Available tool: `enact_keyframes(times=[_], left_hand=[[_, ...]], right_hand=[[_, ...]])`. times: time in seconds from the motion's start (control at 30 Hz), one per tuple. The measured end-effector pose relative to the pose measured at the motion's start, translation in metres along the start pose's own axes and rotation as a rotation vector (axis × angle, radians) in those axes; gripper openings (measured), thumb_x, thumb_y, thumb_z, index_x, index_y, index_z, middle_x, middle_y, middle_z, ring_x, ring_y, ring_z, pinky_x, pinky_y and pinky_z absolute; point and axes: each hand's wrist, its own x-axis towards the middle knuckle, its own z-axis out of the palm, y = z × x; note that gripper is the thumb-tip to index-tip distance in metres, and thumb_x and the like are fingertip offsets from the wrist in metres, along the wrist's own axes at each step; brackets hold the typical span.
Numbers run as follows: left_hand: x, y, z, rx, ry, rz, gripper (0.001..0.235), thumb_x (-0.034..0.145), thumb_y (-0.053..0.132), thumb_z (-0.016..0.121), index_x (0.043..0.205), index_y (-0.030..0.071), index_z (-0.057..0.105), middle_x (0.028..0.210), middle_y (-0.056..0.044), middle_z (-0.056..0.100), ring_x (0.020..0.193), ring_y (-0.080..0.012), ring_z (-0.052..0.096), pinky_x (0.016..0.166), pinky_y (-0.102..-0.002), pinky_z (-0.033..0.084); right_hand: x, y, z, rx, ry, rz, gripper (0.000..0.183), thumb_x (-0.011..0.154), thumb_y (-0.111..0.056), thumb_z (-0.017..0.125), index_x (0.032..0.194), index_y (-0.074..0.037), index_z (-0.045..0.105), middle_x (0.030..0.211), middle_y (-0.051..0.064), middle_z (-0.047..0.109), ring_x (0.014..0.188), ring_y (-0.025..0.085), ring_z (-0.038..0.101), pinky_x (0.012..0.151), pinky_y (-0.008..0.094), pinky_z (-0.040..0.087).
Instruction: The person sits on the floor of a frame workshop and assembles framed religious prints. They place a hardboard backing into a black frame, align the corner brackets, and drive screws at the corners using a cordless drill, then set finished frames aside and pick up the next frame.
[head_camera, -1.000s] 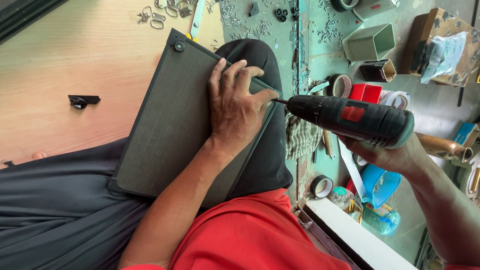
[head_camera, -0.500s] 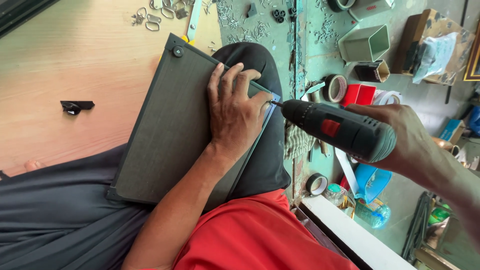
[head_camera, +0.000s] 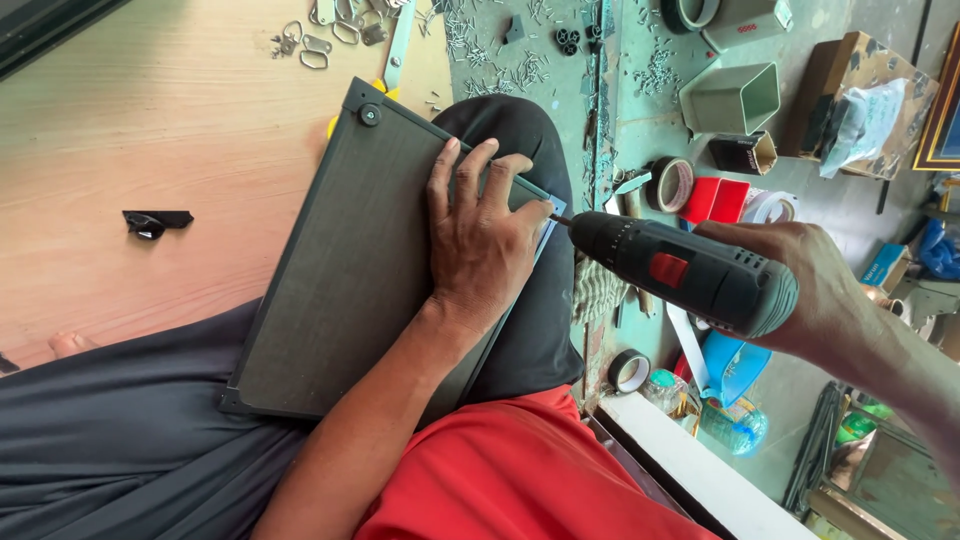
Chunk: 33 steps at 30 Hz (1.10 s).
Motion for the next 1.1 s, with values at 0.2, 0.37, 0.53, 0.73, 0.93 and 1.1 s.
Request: enact_keyframes(times=[0.2, 0.37, 0.53, 0.73, 0.93, 1.1], left_hand=[[-0.001, -0.001, 0.003, -0.007, 0.006, 0.001, 0.006, 0.093, 0.021, 0.080, 0.088, 0.020, 0.081, 0.129, -0.004, 0.058, 0.138, -0.0294, 0.045, 0.127, -0.056, 0.023], [0.001, -0.001, 0.000, -0.008, 0.004, 0.000, 0.003, 0.092, 0.020, 0.080, 0.089, 0.021, 0.082, 0.129, -0.004, 0.058, 0.137, -0.0294, 0.045, 0.126, -0.056, 0.023], [0.002, 0.000, -0.003, -0.011, -0.004, -0.002, 0.004, 0.089, 0.018, 0.080, 0.090, 0.021, 0.082, 0.128, -0.004, 0.059, 0.137, -0.0295, 0.046, 0.125, -0.057, 0.023], [0.004, 0.000, -0.006, -0.014, -0.003, 0.005, 0.005, 0.089, 0.018, 0.080, 0.092, 0.021, 0.082, 0.127, -0.005, 0.059, 0.136, -0.0302, 0.046, 0.126, -0.057, 0.023], [0.001, 0.000, -0.008, -0.006, 0.009, 0.025, 0.007, 0.088, 0.017, 0.080, 0.093, 0.021, 0.082, 0.126, -0.005, 0.059, 0.135, -0.0305, 0.046, 0.125, -0.058, 0.022], [-0.002, -0.007, -0.029, 0.035, 0.131, 0.034, 0.036, 0.077, 0.023, 0.087, 0.112, 0.019, 0.080, 0.132, -0.012, 0.058, 0.139, -0.0344, 0.042, 0.123, -0.061, 0.024]], right_hand=[[0.002, -0.005, -0.002, -0.021, 0.008, -0.004, 0.050, 0.059, -0.021, 0.090, 0.104, -0.012, 0.070, 0.067, 0.013, 0.070, 0.059, 0.032, 0.069, 0.058, 0.044, 0.054], [0.004, 0.002, 0.000, 0.039, 0.025, -0.045, 0.051, 0.057, -0.020, 0.088, 0.105, -0.012, 0.071, 0.067, 0.011, 0.071, 0.059, 0.030, 0.070, 0.058, 0.042, 0.055], [0.006, 0.002, 0.001, -0.008, 0.030, -0.039, 0.049, 0.058, -0.022, 0.090, 0.103, -0.012, 0.071, 0.065, 0.012, 0.070, 0.057, 0.031, 0.068, 0.056, 0.043, 0.054], [0.007, 0.003, 0.004, -0.009, 0.018, 0.001, 0.033, 0.063, -0.020, 0.087, 0.089, -0.012, 0.068, 0.060, 0.008, 0.069, 0.053, 0.025, 0.069, 0.054, 0.041, 0.053], [0.001, 0.025, 0.022, 0.075, 0.025, 0.068, 0.047, 0.066, -0.023, 0.089, 0.111, -0.019, 0.074, 0.061, 0.008, 0.072, 0.053, 0.022, 0.073, 0.056, 0.038, 0.057], [0.009, 0.131, 0.112, 0.390, 0.237, -0.401, 0.041, 0.080, -0.025, 0.079, 0.118, -0.014, 0.070, 0.095, 0.003, 0.077, 0.080, 0.017, 0.075, 0.079, 0.032, 0.062]])
